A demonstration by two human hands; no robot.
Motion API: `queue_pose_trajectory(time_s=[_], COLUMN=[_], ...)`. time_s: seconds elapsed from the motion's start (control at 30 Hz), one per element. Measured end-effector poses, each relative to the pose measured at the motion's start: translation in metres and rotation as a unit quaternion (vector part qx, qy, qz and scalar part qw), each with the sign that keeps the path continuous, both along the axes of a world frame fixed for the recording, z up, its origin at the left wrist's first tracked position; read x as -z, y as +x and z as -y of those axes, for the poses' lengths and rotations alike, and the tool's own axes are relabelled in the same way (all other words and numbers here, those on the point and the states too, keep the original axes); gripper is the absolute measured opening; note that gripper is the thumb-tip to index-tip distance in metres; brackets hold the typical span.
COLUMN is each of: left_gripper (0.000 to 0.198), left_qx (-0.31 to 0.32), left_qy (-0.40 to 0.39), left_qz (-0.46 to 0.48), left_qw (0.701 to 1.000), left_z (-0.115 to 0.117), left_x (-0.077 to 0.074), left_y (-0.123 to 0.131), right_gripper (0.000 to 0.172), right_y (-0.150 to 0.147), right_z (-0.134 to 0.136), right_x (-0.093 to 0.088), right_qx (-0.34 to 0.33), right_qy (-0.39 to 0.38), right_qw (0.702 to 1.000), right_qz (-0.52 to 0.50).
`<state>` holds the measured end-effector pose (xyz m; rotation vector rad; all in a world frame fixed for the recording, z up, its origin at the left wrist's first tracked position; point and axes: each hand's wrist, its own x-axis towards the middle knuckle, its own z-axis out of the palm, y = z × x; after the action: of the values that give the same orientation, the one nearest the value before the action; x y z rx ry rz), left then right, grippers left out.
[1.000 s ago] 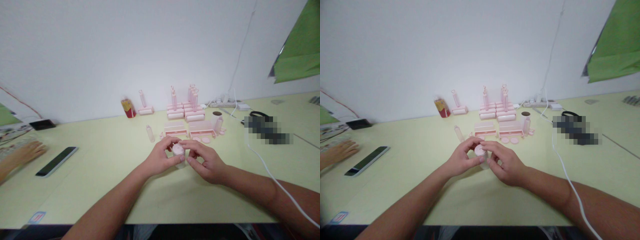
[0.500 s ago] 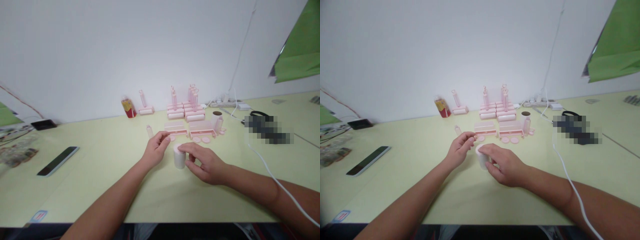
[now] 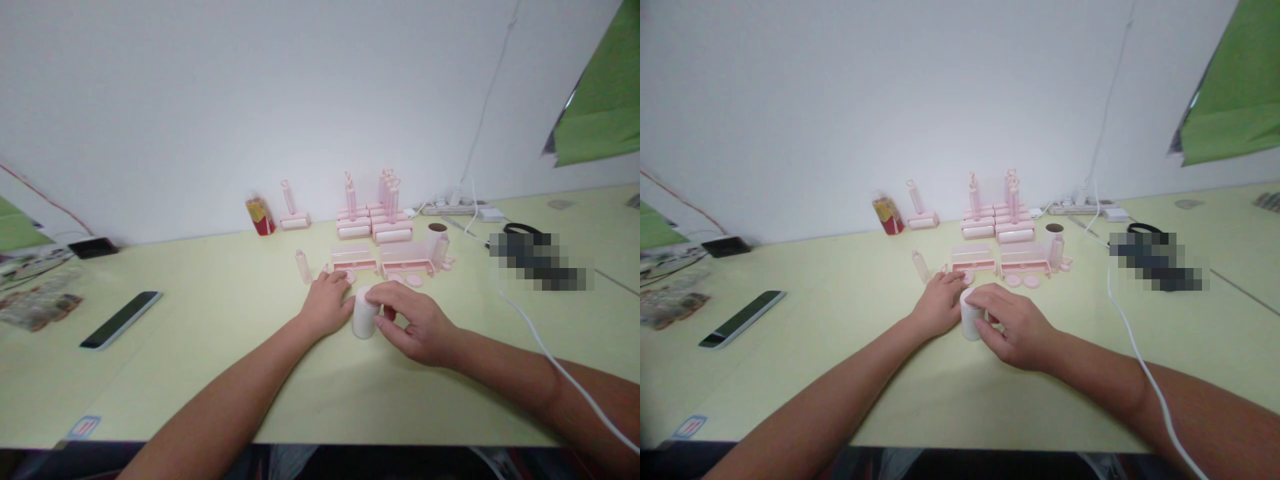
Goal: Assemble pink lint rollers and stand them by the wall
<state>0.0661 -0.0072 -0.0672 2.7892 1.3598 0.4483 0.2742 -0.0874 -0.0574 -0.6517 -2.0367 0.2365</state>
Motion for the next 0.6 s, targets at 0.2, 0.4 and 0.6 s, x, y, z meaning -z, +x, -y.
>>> queue_pose_trajectory(time_s=[0.2,0.4,0.6], left_gripper=[0.023,0.024,0.019], left_qx=[-0.011,0.016,-0.007], left_qy=[0.025,0.018,0.011], left_qz=[0.041,0.030,0.062], left_qw=[0.999,0.999,0.998], left_z=[0.0005,-0.0013,0.0001], left_x=[-0.0023,0.0007,-0.0028], left_y=[-0.0069,-0.0058,-0.0077], right_gripper=[0.034,0.029,0.030], right_y=[0.0006,0.0007,0.0025], right_z=[0.0010,0.0006,-0.0002], right_x=[-0.0025,-0.0060,-0.0052], right_qx=[0.014,0.020,0.018], right_qy=[0.017,0.034,0.034], right_qw=[0.999,0.999,0.999], right_qz=[-0.023,-0.025,-0.030])
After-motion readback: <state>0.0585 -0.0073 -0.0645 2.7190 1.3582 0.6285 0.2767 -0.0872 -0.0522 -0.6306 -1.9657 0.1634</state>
